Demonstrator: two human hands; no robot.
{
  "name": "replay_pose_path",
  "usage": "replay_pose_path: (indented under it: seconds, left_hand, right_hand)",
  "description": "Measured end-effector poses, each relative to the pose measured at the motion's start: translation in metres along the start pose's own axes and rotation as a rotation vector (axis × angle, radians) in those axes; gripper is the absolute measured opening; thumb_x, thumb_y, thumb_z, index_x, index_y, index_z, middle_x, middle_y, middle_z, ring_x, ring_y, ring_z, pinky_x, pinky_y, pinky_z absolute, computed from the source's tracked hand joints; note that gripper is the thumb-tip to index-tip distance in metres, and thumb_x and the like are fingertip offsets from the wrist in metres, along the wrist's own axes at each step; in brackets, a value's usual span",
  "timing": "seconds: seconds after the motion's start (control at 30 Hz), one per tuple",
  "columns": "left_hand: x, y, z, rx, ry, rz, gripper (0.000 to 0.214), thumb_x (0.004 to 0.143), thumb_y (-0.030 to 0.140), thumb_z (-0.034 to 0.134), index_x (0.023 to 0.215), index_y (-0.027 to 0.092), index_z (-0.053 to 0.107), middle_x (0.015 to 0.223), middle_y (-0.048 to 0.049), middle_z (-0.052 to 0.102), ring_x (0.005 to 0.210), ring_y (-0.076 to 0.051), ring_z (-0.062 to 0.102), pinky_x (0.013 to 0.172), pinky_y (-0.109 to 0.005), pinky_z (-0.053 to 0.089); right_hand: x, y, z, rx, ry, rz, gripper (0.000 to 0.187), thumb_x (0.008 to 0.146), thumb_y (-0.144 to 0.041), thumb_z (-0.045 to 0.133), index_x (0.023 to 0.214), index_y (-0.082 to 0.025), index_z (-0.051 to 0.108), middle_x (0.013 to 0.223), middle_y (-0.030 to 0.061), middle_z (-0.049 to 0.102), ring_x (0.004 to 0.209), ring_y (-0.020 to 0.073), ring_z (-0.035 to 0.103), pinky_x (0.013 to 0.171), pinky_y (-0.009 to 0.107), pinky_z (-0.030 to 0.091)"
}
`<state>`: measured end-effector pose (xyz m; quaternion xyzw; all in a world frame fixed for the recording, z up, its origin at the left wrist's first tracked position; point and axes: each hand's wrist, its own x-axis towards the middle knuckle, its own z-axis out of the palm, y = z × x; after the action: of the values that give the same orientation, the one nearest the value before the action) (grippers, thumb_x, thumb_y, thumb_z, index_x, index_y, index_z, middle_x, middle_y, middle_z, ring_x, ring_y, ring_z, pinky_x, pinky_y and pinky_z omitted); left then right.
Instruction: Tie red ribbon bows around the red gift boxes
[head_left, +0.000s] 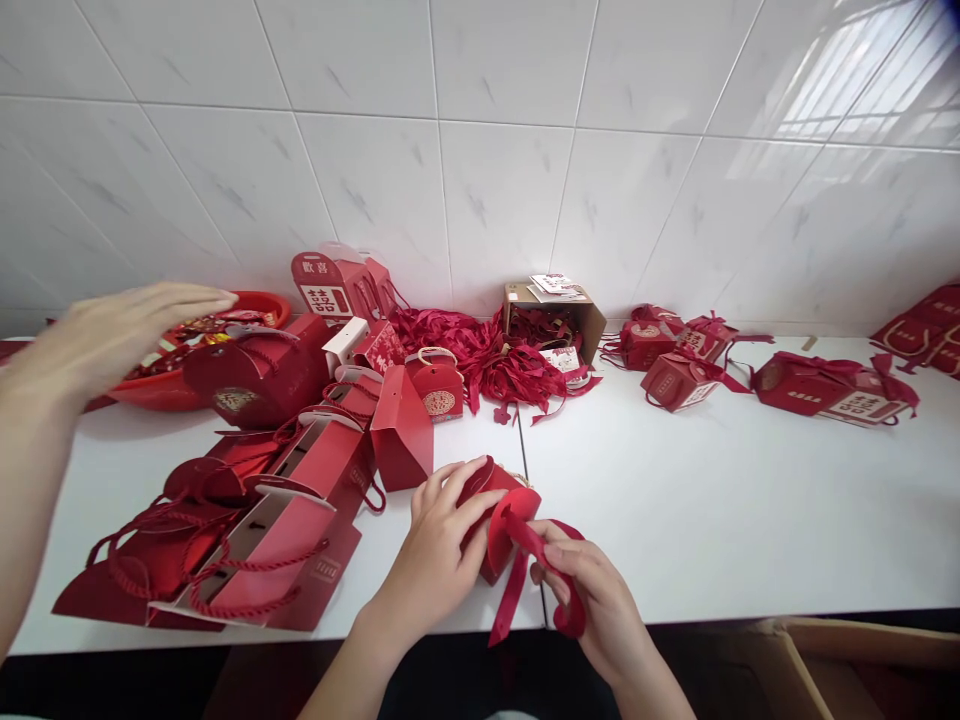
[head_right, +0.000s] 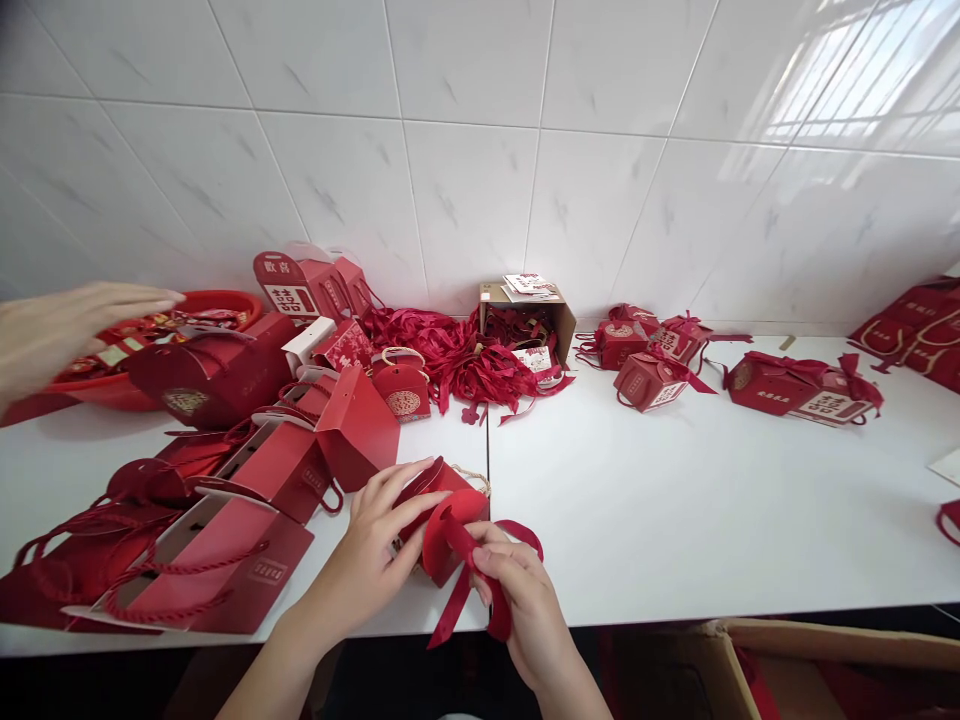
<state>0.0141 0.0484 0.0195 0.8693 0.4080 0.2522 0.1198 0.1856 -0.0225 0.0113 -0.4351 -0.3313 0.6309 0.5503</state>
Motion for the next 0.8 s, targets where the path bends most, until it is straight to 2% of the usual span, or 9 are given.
replay_pose_path:
  seconds: [0.2,0.3,0.4,0.47,0.5,0.53,0.6,0.67,0.8]
  left_hand:
    - [0.008,0.004,0.002,0.047,0.056,-0.058,0.024,0.084,0.017,0.054,0.090,0.031,0.073,0.133,-0.0033,0.057,0.121,-0.033,0.043,0.093,-0.057,0.033]
    - [0.011,0.004,0.001,0.097,0.130,-0.044,0.023,0.084,0.017,0.055,0.080,0.030,0.074,0.127,-0.0026,0.061,0.118,-0.033,0.047,0.091,-0.056,0.032]
    - [0.012,0.004,-0.003,0.178,0.278,0.024,0.023,0.084,0.017,0.056,0.083,0.031,0.075,0.120,-0.0036,0.065,0.113,-0.031,0.051,0.091,-0.052,0.032]
    - [0.013,0.005,-0.009,0.203,0.370,0.088,0.022,0.083,0.018,0.057,0.086,0.031,0.075,0.114,-0.0037,0.067,0.110,-0.028,0.054,0.092,-0.049,0.034]
    - [0.013,0.006,-0.013,0.200,0.406,0.120,0.021,0.082,0.018,0.059,0.087,0.032,0.075,0.111,-0.0035,0.068,0.109,-0.027,0.055,0.093,-0.048,0.035]
    - [0.014,0.008,-0.017,0.186,0.439,0.146,0.021,0.082,0.019,0.060,0.088,0.032,0.074,0.109,-0.0034,0.068,0.109,-0.027,0.055,0.093,-0.047,0.037]
    - [0.014,0.012,-0.026,0.139,0.483,0.170,0.020,0.081,0.020,0.061,0.089,0.032,0.074,0.109,-0.0038,0.066,0.110,-0.026,0.053,0.095,-0.046,0.039]
    - [0.012,0.013,-0.033,0.077,0.449,0.147,0.018,0.082,0.021,0.061,0.090,0.032,0.074,0.115,-0.0042,0.063,0.115,-0.027,0.048,0.098,-0.047,0.040]
    - [0.002,0.001,-0.034,-0.014,0.244,-0.007,0.025,0.084,0.027,0.061,0.108,0.031,0.068,0.124,-0.0052,0.058,0.120,-0.026,0.047,0.101,-0.046,0.042]
  right_hand:
    - [0.009,0.006,0.000,-0.122,0.039,-0.021,0.048,0.080,-0.048,0.058,0.044,-0.019,0.046,0.081,0.0052,0.056,0.083,0.0192,0.052,0.076,0.027,0.042]
    - [0.010,0.009,-0.007,-0.310,0.030,-0.039,0.047,0.085,-0.049,0.053,0.049,-0.019,0.047,0.082,0.0053,0.055,0.081,0.0194,0.053,0.076,0.030,0.043]
    - [0.011,0.007,-0.009,-0.610,0.203,-0.248,0.027,0.081,-0.049,0.060,0.083,-0.021,0.063,0.106,0.0096,0.058,0.103,0.0270,0.052,0.091,0.042,0.041]
    - [0.015,0.002,-0.004,-0.727,0.286,-0.447,0.041,0.079,-0.044,0.065,0.115,-0.025,0.059,0.131,0.0117,0.048,0.124,0.0308,0.040,0.102,0.048,0.033]
    - [0.018,-0.002,0.001,-0.737,0.268,-0.513,0.045,0.081,-0.042,0.063,0.122,-0.027,0.055,0.137,0.0111,0.044,0.129,0.0302,0.037,0.105,0.049,0.031]
    - [0.022,-0.007,0.007,-0.724,0.211,-0.539,0.041,0.084,-0.039,0.060,0.123,-0.027,0.055,0.135,0.0104,0.047,0.127,0.0288,0.040,0.105,0.048,0.031]
    - [0.029,-0.019,0.018,-0.668,0.077,-0.498,0.023,0.088,-0.035,0.054,0.108,-0.026,0.062,0.112,0.0078,0.063,0.108,0.0246,0.056,0.099,0.043,0.039]
    - [0.029,-0.031,0.026,-0.596,0.029,-0.449,0.015,0.089,-0.033,0.054,0.090,-0.023,0.065,0.089,0.0043,0.067,0.087,0.0208,0.061,0.088,0.038,0.044]
    - [-0.008,-0.046,0.014,-0.316,0.178,-0.546,0.013,0.084,-0.038,0.062,0.078,-0.025,0.062,0.073,0.0028,0.063,0.068,0.0180,0.057,0.064,0.032,0.045]
